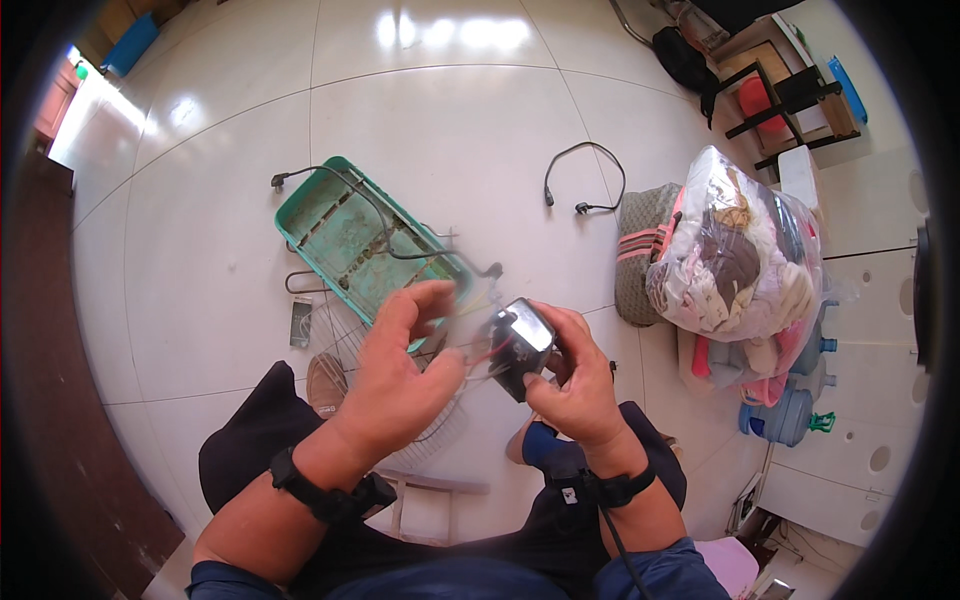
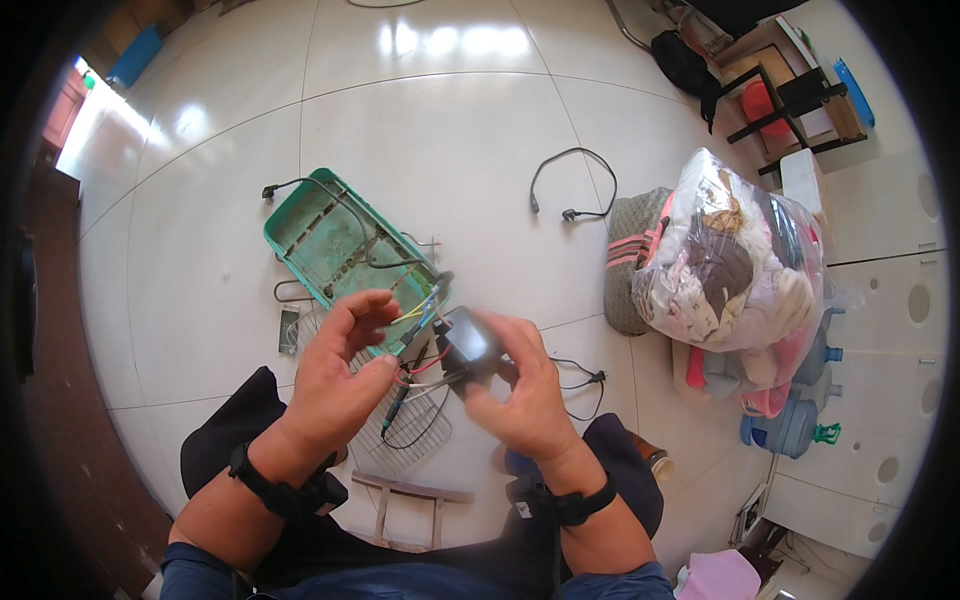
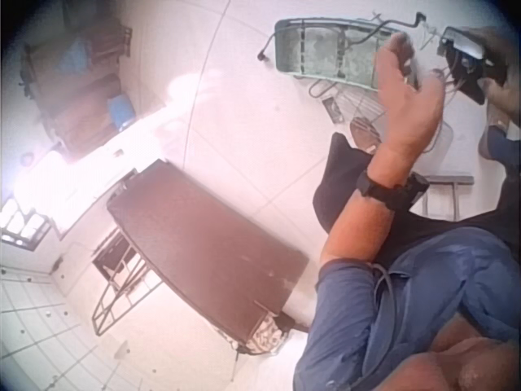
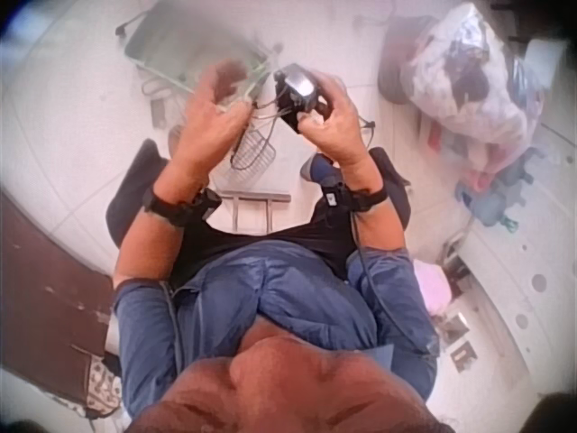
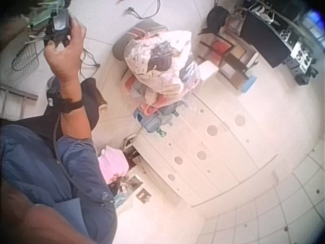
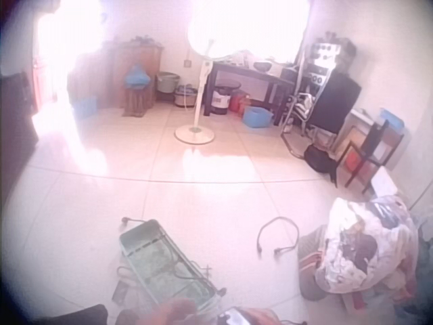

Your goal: The person disassembles an electric grill by removing the green tray and metal rack, handles the internal heating and wiring components, and then holds a brown filter-like object.

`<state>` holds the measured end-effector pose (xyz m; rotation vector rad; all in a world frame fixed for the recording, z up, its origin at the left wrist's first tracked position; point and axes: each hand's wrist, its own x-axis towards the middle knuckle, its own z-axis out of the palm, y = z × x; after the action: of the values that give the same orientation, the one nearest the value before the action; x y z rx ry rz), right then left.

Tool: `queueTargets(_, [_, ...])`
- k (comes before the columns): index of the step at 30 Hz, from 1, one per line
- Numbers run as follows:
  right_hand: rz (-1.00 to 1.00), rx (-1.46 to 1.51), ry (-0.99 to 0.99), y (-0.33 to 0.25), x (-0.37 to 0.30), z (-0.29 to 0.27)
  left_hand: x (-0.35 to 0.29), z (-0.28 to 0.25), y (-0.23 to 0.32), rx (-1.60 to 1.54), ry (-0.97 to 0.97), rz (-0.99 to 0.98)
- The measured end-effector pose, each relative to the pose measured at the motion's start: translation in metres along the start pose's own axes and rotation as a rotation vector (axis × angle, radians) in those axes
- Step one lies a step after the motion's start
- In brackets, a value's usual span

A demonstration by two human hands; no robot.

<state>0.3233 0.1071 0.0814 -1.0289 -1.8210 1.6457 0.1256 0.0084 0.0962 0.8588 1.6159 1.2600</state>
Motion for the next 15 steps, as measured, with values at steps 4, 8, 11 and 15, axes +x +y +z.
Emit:
queueTargets(4, [-0.016, -0.109, -0.01, -0.0023, -0.0024, -0.0011, 0.0042, -0.0044, 0.0113, 0.277, -0.01, 0.332])
queueTargets(8, [-0.068, -0.161, -0.012, -0.0031, -0.0021, 0.0017, 0.0059, -0.0055, 0.0055, 0.288, 0.012, 0.461])
queueTargets(11, [-0.072, -0.186, -0.011, -0.0056, -0.0021, 0.0021, 0.0068, -0.0105, 0.0028, 0.244, -0.003, 0.42])
queueTargets(15, [-0.076, -0.196, 0.0, -0.0064, -0.0023, 0.0034, 0.0065, -0.0074, 0.0104, 0.244, 0.042, 0.423])
